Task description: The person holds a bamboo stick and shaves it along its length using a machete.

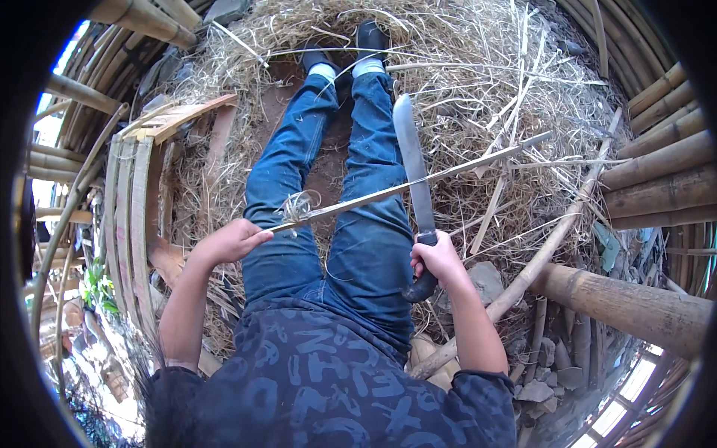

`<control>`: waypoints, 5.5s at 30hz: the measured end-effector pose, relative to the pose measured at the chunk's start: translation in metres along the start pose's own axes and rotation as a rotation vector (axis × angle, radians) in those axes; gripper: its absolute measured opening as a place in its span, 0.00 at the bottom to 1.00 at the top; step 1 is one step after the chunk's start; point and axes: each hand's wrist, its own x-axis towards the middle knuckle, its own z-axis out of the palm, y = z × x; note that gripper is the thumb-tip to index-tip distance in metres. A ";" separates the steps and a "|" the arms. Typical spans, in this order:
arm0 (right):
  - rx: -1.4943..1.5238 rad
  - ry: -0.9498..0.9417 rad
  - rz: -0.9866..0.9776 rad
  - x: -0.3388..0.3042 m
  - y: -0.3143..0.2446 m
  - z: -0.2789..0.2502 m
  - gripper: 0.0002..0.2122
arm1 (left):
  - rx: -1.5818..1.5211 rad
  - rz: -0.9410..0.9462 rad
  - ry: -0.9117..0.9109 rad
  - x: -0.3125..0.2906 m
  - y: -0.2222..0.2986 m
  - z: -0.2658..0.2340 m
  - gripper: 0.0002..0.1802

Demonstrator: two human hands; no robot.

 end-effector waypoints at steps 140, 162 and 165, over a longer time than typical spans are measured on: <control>0.184 -0.180 0.052 -0.019 0.001 0.097 0.07 | 0.408 -0.015 0.406 -0.017 0.005 0.009 0.25; 0.316 -0.173 0.070 -0.006 -0.010 0.077 0.07 | 0.436 -0.014 0.444 -0.022 -0.002 0.019 0.27; 0.430 0.023 0.040 -0.002 -0.001 0.093 0.06 | 0.463 0.020 0.461 -0.011 0.005 0.024 0.27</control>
